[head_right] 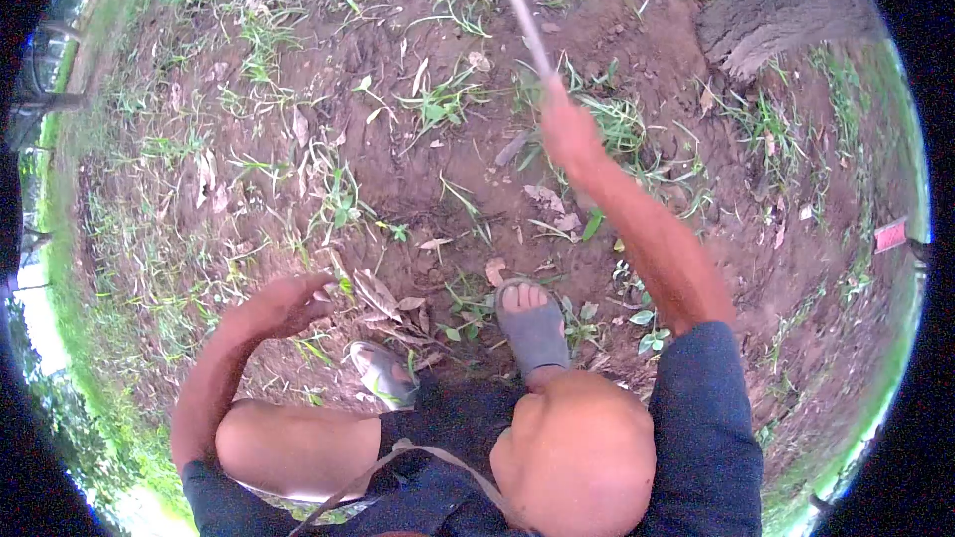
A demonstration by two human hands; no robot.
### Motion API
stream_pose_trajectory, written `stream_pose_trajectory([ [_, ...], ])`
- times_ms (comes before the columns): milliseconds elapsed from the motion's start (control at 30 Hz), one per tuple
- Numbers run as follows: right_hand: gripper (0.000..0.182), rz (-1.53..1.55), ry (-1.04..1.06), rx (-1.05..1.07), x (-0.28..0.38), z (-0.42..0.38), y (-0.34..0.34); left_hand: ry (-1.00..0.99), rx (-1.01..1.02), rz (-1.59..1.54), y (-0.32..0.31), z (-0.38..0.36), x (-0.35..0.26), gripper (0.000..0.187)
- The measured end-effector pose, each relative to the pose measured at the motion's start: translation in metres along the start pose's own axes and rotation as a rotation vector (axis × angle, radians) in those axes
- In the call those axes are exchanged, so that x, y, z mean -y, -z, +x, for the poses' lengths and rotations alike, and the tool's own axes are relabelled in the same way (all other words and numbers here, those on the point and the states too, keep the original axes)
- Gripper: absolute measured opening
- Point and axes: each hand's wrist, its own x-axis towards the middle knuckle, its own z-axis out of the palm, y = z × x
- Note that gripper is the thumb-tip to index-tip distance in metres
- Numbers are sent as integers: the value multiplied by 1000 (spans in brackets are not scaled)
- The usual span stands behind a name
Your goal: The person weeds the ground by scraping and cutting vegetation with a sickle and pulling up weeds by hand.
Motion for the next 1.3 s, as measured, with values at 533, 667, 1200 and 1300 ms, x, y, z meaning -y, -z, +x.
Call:
stream_pose_trajectory([
  [533,55,288,-395,224,-50,-223,66,-100,34,0,5,19,-16,50],
  [667,51,299,-216,-6,-31,-87,15,-105,0,-23,15,17,-31,50],
  [1200,55,275,-252,107,-50,-123,34,-92,15,-18,9,30,-11,45],
  [1300,53,87,-165,-6,-44,-78,16,-88,-6,-68,13,29,-17,46],
])
